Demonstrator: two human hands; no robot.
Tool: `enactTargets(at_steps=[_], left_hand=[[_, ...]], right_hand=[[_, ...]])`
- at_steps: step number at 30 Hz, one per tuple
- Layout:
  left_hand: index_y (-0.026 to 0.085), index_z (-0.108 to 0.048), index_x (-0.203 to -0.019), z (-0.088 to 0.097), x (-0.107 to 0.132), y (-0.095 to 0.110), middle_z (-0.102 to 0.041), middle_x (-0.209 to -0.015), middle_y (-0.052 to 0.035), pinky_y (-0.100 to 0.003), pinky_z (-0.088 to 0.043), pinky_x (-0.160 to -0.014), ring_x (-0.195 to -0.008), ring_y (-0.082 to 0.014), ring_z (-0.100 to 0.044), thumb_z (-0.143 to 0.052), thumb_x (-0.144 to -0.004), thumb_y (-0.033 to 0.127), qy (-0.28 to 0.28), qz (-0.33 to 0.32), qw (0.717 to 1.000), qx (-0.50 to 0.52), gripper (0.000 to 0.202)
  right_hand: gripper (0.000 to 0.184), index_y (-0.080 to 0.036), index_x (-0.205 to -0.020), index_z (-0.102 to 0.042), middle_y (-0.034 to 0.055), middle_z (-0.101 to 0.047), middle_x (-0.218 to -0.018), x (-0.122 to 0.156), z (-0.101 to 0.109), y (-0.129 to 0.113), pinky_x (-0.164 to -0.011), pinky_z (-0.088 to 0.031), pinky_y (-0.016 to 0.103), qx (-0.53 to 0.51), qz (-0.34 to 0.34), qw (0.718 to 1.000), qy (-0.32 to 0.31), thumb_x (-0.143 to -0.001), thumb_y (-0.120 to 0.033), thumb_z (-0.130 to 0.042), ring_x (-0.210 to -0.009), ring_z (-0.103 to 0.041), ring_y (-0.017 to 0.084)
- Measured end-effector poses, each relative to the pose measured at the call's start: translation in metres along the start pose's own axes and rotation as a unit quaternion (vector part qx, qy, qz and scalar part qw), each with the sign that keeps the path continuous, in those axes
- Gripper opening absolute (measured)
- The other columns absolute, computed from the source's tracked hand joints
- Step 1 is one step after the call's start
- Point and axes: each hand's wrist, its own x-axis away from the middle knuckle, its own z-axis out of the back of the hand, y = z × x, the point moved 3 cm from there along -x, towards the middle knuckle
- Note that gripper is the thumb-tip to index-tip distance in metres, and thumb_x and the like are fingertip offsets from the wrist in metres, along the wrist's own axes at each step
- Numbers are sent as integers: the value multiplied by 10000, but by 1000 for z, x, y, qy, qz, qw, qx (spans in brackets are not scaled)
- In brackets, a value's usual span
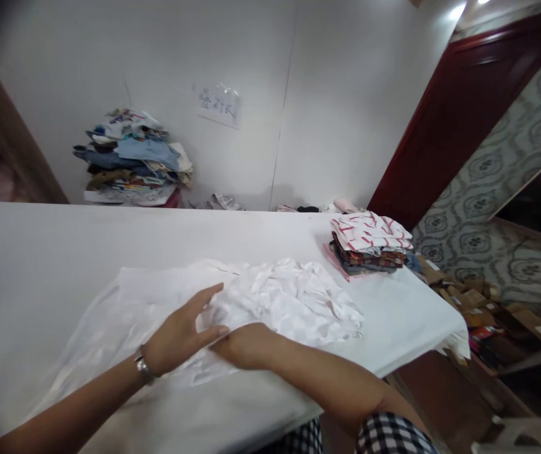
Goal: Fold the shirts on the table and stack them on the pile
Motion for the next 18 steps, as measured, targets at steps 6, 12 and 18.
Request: enactTargets(at_steps=[6,12,18], left_hand=[[200,-614,-755,-38,-5,6,-676,-830,-29,-343,-493,-814,-835,-180,-620,-447,-829,235,-61,12,998,28,187],[210,-613,-855,-11,-24,26,-671,-968,-41,-351,-476,-891,-960,-180,-605,-491,-869,312,44,-32,987,151,160],[208,-615,-824,-15,-48,57,-655,-1159,-66,-373,-454,-985,-1102,-193,-590,-519,-866,361,19,-56,969,240,186]], right_hand=[[257,-270,-1124,-610,-3,-708,-972,31,7,-29,-807,-502,262,-110,78,990,39,-892,-278,-501,-906,-644,155],[473,-290,-1329,-496,69,-516,-1377,63,42,15,-1078,-363,459,-179,-119,925,314,-865,-337,-582,-1299,-442,244],[393,-208,-1170,-639,24,-678,-812,47,26,52,-718,-518,347,-408,-263,824,293,-814,-369,-594,-753,-633,193]])
